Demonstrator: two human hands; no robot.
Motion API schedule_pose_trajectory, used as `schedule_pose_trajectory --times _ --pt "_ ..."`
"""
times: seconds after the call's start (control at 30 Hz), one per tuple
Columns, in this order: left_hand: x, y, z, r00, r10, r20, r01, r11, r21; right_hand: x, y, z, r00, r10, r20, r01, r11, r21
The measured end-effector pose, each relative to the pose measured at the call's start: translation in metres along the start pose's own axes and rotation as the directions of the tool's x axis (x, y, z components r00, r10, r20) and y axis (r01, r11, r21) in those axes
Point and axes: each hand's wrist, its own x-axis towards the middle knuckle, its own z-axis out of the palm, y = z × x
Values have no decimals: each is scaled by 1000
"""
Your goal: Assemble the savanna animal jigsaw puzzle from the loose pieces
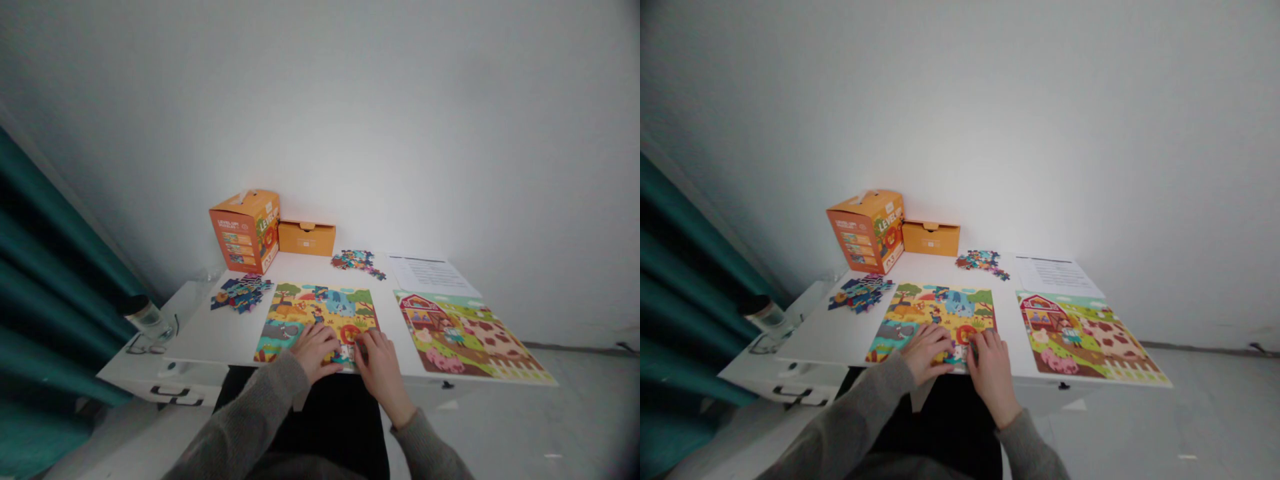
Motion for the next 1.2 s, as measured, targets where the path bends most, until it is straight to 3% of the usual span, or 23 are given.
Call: schedule_pose_trajectory --times 0.23,0.4,0.53,0.67,1.2 --pt "0 1 -1 1000 5 5 -5 1000 -29 -1 -10 3 999 49 -4 -49 994 -102" --pt "0 2 -2 1000 3 1 -3 1000 -17 -2 -10 -4 1000 17 14 -17 1000 19" --pt "0 2 -3 1000 1 5 -1 1000 -7 -5 0 -28 983 -98 158 68 981 183" --pt "0 3 -4 1000 11 13 -11 1000 -4 -8 5 -44 952 -163 261 107 971 214" --pt "-1 7 -8 1000 10 28 -11 1000 16 -11 8 -36 958 -130 255 82 978 192"
